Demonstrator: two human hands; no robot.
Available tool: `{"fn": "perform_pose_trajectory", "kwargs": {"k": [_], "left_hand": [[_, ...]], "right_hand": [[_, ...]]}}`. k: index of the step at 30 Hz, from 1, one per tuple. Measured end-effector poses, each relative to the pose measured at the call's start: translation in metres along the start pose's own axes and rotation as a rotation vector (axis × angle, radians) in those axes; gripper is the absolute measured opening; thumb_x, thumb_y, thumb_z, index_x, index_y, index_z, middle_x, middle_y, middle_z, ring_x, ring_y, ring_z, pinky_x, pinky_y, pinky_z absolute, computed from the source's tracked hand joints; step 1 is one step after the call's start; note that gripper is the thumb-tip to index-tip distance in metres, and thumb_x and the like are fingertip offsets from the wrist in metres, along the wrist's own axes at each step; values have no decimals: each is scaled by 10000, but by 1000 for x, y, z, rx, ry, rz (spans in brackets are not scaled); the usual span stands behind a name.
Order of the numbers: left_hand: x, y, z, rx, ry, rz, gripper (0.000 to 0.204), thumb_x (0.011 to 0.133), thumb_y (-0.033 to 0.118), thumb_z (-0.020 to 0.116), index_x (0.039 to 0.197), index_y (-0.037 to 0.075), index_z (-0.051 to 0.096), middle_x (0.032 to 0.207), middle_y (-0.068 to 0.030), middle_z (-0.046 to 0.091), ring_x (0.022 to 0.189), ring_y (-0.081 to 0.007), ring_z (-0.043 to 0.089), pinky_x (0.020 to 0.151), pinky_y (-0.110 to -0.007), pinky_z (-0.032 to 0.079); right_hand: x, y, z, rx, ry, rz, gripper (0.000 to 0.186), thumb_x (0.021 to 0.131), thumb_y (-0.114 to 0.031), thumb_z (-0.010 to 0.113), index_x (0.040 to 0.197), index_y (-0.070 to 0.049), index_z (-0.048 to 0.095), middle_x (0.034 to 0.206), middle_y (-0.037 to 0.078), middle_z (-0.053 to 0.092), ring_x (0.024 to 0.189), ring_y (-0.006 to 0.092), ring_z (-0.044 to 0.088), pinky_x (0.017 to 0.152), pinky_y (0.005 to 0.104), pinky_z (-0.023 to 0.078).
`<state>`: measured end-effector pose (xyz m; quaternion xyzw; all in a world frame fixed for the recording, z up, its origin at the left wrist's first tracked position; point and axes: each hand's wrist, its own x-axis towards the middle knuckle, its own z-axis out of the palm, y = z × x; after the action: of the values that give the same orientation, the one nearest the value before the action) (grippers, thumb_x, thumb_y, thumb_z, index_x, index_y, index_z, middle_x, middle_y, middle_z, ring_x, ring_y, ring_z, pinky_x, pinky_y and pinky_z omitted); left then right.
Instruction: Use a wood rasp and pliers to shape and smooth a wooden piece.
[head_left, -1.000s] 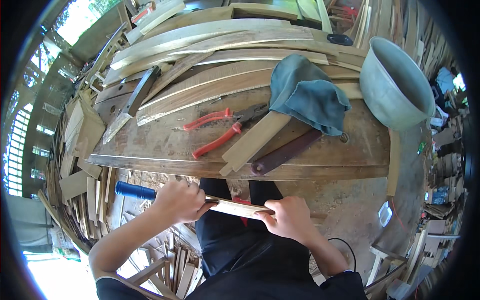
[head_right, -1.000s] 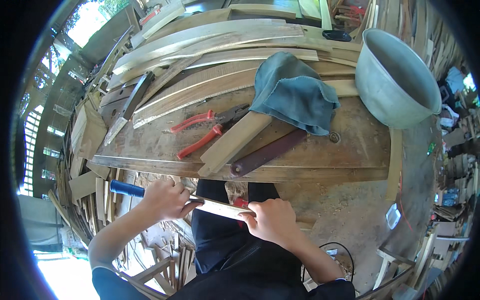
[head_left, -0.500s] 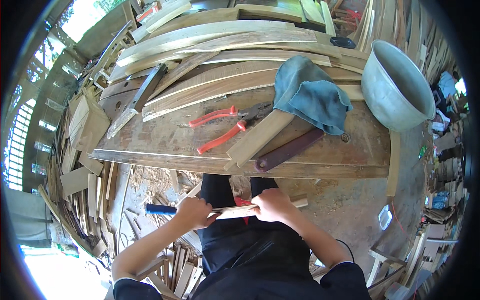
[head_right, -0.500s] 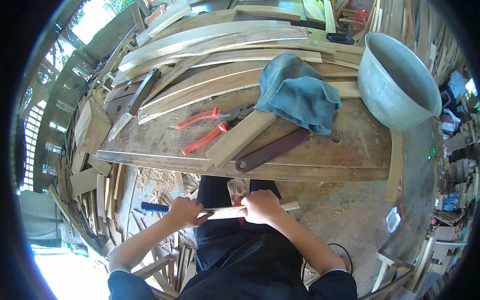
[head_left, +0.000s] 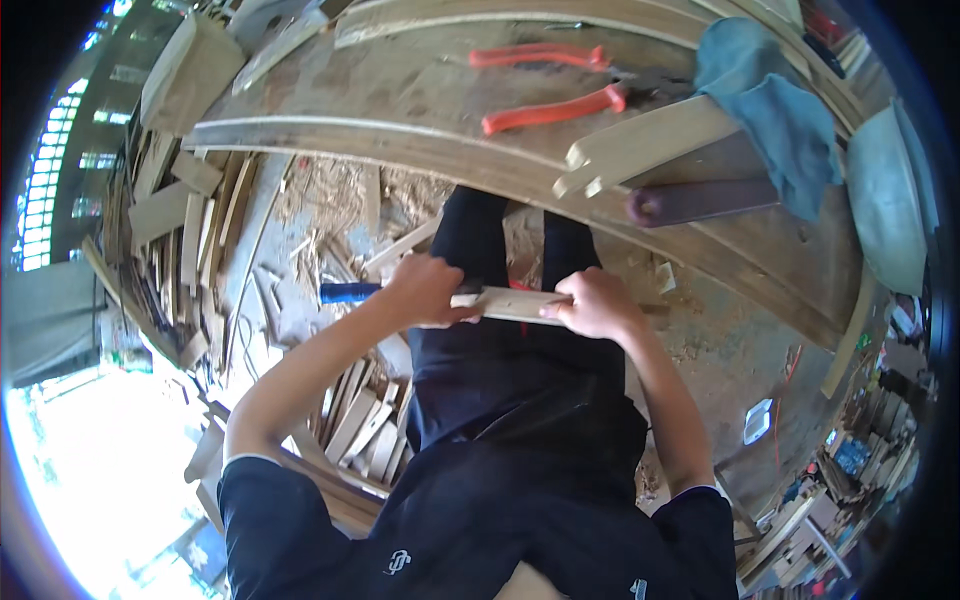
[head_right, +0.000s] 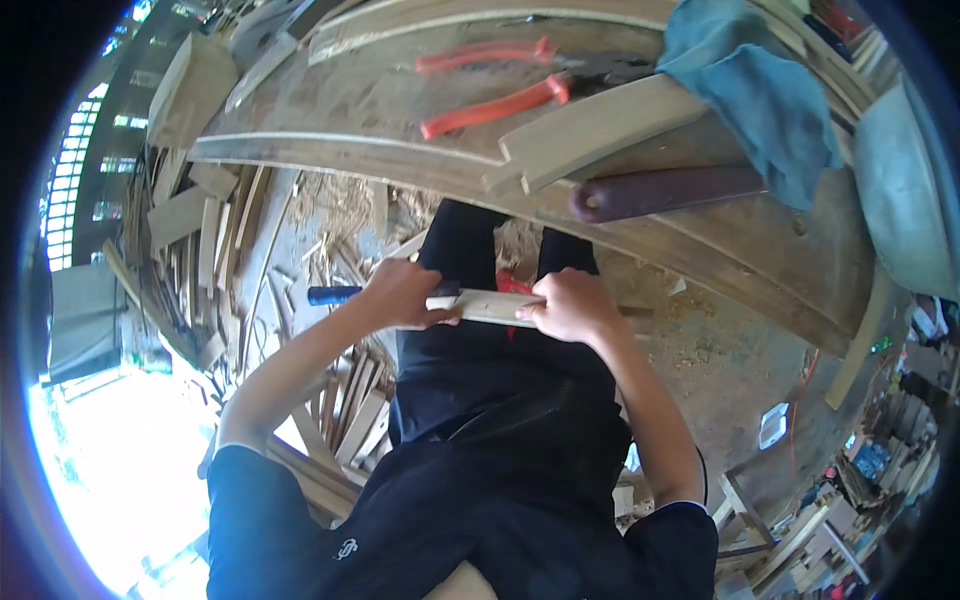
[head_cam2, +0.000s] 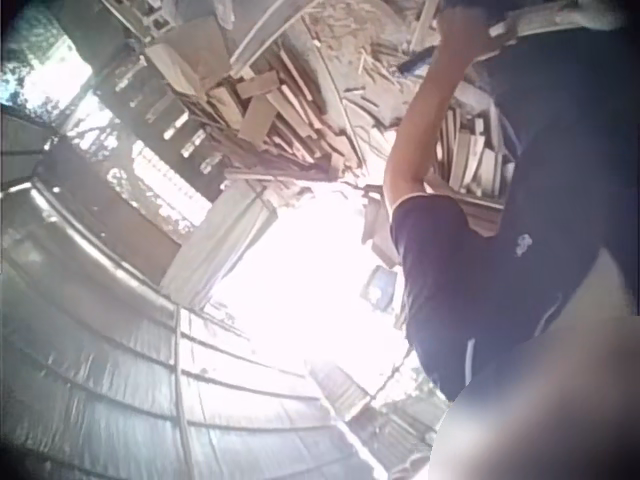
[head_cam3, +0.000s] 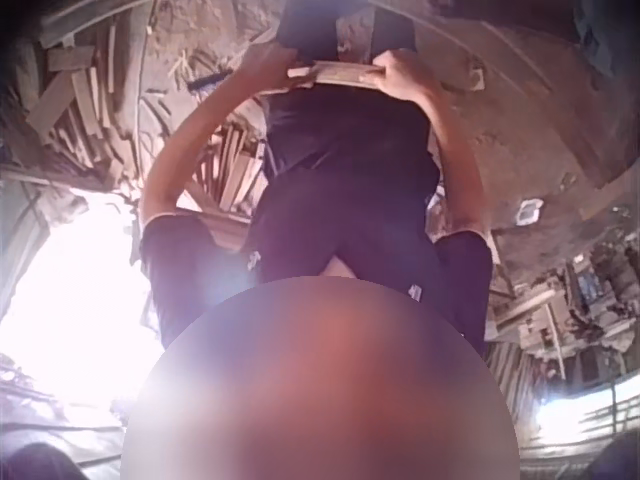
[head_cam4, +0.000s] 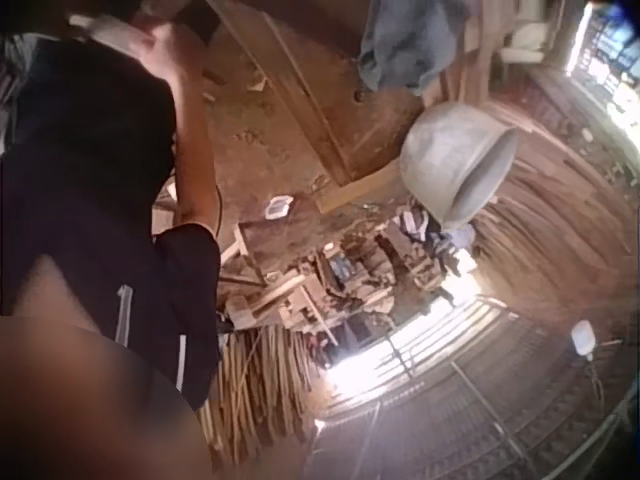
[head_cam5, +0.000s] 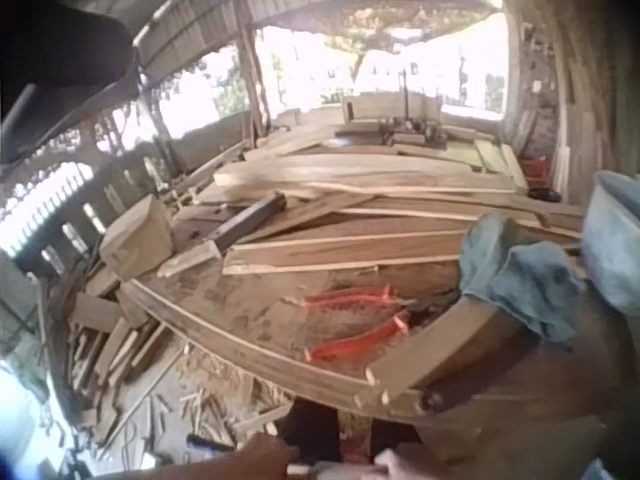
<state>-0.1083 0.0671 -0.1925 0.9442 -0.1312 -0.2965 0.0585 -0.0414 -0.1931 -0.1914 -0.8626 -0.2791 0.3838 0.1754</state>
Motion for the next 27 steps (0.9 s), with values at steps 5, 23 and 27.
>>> {"fn": "perform_pose_trajectory", "kwargs": {"k": [5,23,27], "left_hand": [[-1,-9,11,-39,-2,79,662,700,713,669,732,52,679,625,-169,631,672,-379,657,646,-465,520],[-31,5,43,-137,269,-123,493,763,568,703,841,86,631,626,-133,628,636,-359,650,582,-453,510],[-42,9,41,-389,431,-162,441,790,468,730,761,57,573,601,-121,595,639,-333,647,581,-417,485]], "right_hand": [[9,-3,0,82,-125,43,357,820,-442,685,832,-90,741,677,135,676,691,308,678,668,415,520],[11,10,8,269,-227,58,381,878,-417,668,749,-59,678,547,53,632,457,145,611,492,305,471],[7,14,15,233,-125,-30,391,873,-419,675,724,-58,662,561,77,629,489,179,624,520,326,483]]}}
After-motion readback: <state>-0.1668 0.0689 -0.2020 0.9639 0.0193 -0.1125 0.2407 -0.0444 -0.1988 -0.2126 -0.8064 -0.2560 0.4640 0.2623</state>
